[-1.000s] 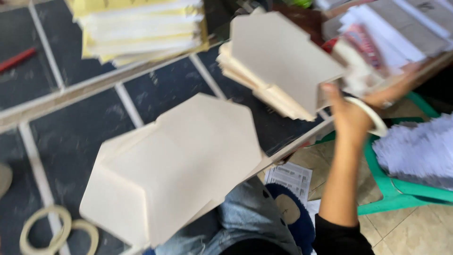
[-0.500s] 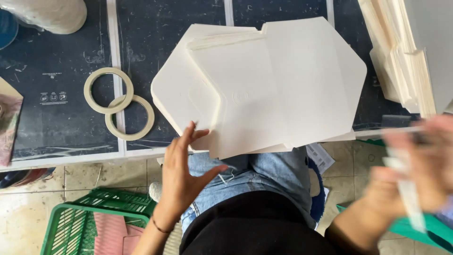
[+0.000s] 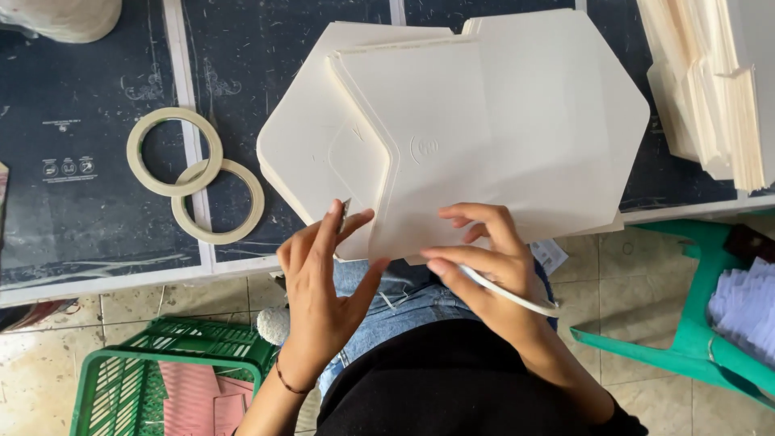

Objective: The person sits on a chair and applies adhesive tape to the edges of a stack of white paper sheets. They smooth the tape down with their fingers and occasionally lift the stack to check alignment.

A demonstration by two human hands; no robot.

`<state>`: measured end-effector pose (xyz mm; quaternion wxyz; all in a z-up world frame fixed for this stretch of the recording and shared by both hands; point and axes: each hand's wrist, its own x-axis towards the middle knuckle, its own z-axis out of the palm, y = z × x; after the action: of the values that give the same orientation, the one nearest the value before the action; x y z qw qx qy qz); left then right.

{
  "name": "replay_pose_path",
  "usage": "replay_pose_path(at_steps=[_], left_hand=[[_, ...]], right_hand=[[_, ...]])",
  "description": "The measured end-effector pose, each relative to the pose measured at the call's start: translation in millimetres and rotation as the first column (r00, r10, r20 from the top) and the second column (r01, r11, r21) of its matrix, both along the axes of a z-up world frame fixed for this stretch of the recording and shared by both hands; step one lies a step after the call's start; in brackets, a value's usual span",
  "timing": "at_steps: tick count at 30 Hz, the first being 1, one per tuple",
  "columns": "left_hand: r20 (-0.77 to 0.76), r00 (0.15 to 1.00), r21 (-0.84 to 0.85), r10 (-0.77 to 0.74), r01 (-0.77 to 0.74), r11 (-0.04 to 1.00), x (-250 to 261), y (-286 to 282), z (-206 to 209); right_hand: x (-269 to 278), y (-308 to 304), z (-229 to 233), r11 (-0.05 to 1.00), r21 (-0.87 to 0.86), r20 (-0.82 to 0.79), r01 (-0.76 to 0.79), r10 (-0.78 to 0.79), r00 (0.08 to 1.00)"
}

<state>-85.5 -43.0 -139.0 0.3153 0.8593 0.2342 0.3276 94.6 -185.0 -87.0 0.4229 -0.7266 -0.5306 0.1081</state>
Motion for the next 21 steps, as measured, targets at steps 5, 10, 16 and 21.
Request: replay_pose_path(at_steps=[5, 10, 16, 21], left_hand=[[-0.082, 0.995, -0.02, -0.064, 0.063, 0.998, 2.6, 10.6, 3.4], [-0.126, 0.988, -0.127, -0.085, 0.069, 0.99, 4.0, 11.5, 11.4], [-0.166, 0.982, -0.218, -0.093, 0.055, 0.974, 3.5, 10.6, 14.5], [-0.168, 0.986, -0.328, -0.02, -0.036, 0.944, 10.3, 5.5, 15.2]], right_hand=[[-10.2, 15.2, 10.1, 0.998, -0.064, -0.018, -0.025, 0.024, 1.0], [-13.6, 20.5, 8.0, 0.996, -0.086, -0.053, -0.006, 0.002, 0.999], [-15.1, 22.8, 0.3, 0.997, -0.077, -0.007, 0.007, -0.008, 1.0], [-4.6, 16.1, -0.4, 0.989, -0.026, 0.062, -0.143, 0.145, 0.987]])
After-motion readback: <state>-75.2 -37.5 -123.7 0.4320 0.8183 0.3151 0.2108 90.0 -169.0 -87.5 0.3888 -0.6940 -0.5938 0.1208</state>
